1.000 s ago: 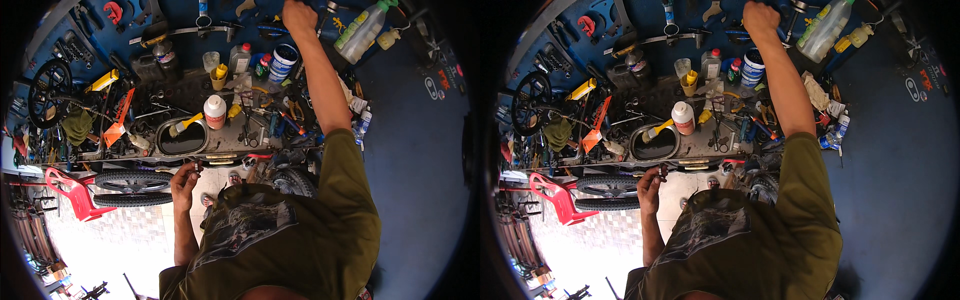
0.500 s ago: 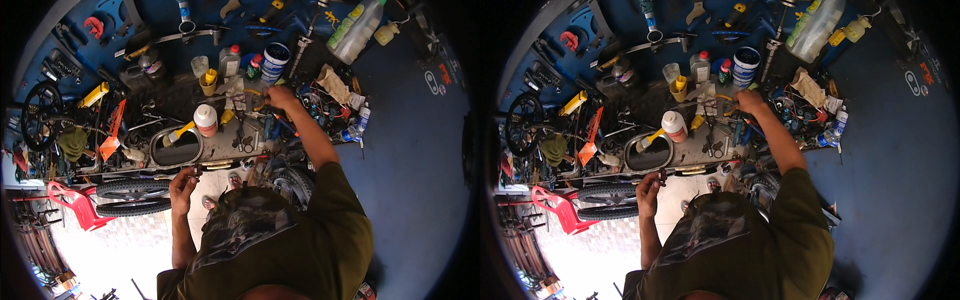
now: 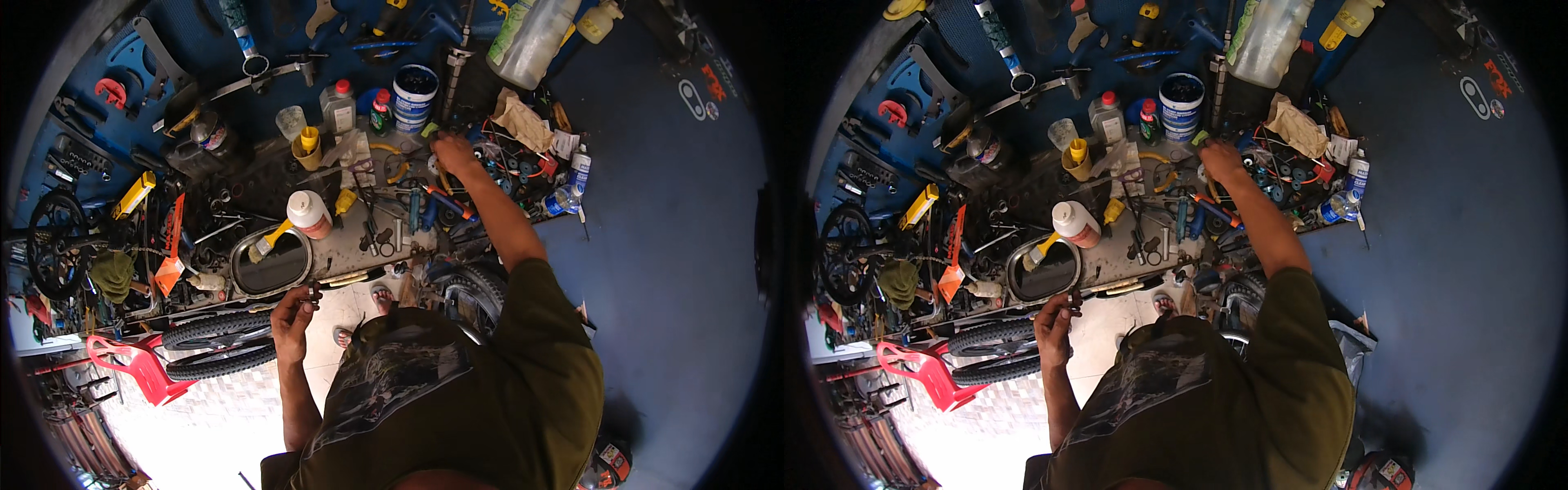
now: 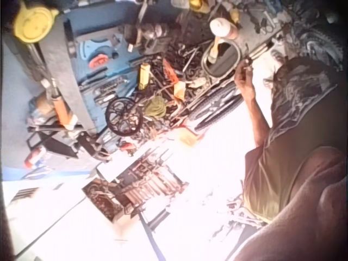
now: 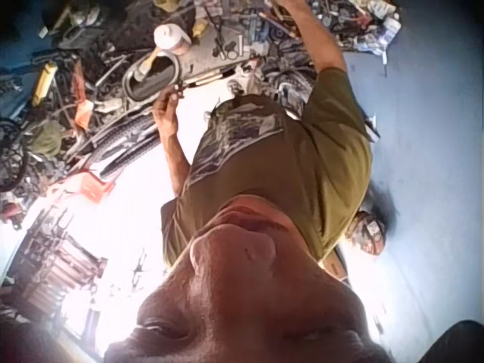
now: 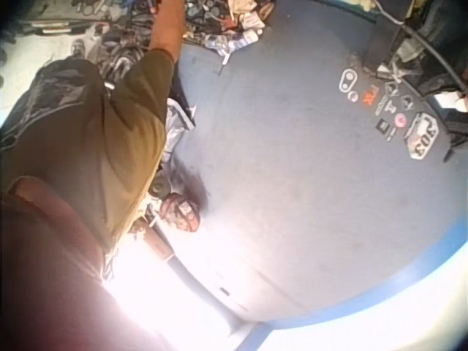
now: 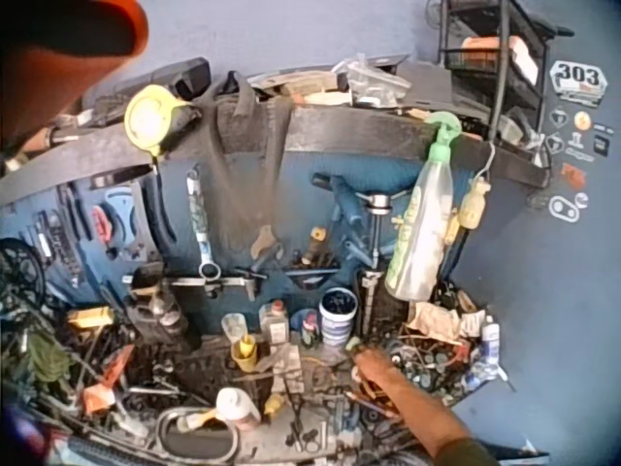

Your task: The person works at a cluttered workbench, handling small bicycle components such as a metal ring and a chain. They use pliers to manipulate the ring and apply lubricant from a bottle to the chain, then place the parts on the bench.

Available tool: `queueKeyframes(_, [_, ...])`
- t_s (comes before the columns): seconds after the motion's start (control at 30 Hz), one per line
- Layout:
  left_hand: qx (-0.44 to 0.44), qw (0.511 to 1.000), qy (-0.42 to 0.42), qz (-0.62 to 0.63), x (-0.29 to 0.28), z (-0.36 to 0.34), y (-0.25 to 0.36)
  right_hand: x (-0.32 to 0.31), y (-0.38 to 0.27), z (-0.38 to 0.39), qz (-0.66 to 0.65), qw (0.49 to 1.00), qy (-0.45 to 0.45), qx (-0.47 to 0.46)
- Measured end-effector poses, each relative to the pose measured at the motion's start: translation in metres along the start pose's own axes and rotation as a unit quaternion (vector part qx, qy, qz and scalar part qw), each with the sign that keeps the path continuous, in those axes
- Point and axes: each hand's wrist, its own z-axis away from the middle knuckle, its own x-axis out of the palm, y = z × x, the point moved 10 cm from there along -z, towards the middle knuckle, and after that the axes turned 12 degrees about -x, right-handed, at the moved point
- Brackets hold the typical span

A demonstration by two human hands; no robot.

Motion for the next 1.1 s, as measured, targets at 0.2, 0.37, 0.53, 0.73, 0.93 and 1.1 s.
queueKeyframes(0.2, [-0.006,1.0,0.008,-0.012,0.001,-0.001,0.0,-0.079,0.007,0.03,-0.003,0.992,0.119,-0.048])
queueKeyframes(0.37, [-0.011,1.0,0.009,-0.008,0.005,0.0,-0.003,-0.103,0.069,0.094,-0.165,0.981,0.092,0.035])
queueKeyframes(0.53, [-0.018,1.0,0.006,-0.017,0.006,-0.003,-0.009,-0.037,0.16,0.161,-0.2,0.961,0.13,0.142])
queueKeyframes(0.73, [-0.02,0.999,0.007,-0.026,0.01,-0.001,-0.003,-0.008,0.163,0.171,0.017,0.969,0.152,0.194])
queueKeyframes(0.93, [-0.024,0.998,0.015,-0.047,0.009,-0.001,-0.008,-0.076,0.046,0.077,-0.076,0.948,0.285,0.118])
queueKeyframes(1.1, [-0.026,0.999,0.013,-0.038,0.022,-0.003,-0.006,-0.074,-0.123,-0.047,-0.225,0.928,0.263,-0.14])
